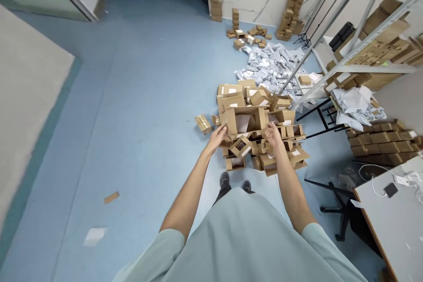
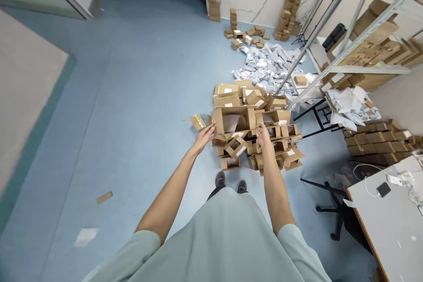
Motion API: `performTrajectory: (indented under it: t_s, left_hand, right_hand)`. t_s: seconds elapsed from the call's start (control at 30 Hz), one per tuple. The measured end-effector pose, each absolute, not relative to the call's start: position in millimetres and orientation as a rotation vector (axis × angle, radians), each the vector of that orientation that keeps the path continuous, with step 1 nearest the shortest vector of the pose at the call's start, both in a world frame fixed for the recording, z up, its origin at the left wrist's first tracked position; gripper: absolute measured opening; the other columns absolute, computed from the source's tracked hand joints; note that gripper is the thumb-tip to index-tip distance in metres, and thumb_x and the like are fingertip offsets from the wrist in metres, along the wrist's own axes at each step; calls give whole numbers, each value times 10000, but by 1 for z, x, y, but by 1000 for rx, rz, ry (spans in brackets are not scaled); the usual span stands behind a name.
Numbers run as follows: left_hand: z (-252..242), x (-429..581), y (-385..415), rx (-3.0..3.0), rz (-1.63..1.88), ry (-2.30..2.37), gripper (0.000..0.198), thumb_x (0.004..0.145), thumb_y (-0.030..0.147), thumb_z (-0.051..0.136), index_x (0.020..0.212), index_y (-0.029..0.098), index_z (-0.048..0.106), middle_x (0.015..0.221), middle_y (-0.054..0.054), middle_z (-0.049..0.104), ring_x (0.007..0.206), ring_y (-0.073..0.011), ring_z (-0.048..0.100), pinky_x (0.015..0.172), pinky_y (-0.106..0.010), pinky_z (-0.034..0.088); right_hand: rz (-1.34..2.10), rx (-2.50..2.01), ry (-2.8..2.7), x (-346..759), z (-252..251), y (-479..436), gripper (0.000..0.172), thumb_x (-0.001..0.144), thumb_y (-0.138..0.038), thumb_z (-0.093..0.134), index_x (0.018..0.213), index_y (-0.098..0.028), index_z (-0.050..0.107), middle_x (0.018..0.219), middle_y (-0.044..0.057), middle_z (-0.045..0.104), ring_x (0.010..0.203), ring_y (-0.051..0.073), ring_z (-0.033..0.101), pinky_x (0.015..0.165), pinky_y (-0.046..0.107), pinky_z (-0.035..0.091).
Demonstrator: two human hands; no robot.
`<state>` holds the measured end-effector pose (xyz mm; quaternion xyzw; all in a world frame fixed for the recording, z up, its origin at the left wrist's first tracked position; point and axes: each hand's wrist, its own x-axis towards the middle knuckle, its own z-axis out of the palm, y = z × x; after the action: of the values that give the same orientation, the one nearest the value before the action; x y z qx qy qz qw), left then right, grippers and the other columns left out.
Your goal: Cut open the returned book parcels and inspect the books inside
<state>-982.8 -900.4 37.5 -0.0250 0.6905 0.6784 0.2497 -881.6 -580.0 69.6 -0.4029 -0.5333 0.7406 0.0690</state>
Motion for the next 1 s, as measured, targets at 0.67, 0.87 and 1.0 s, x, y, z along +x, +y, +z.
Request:
performTrajectory:
  t_s: [0.67,0.87,1.0]
  left_hand:
    - [-23,-773,-806,440,1165,1560,345,704,171,776,1043,214,823,1268,-170,851,1298,-377,777,1198,-544,586]
    - [0,-670,-715,756,961,1434,439,672,199,732,1102,210,819,1300,-167,843,1251,-368,793,1165,-552,615]
    - [20,-577,-636,971,825,1328,436,656,252,719,1082,216,801,1304,-182,834,1307,-393,773,1165,-563,615]
  right_hand:
    - [2066,-1786,-839,-547,55,-673,214,925,-374,774,1061,-209,770,1219,185,860,1169,296,847,1146,466,618]
    - [1953,-1547,-632,-439,51,-648,399,867,-485,830,1162,-220,789,1270,158,865,1186,307,843,1175,466,592]
    - [1854,-1324,-545,-349,62,-622,466,845,-542,894,1178,-227,811,1230,129,886,1124,293,857,1128,448,607]
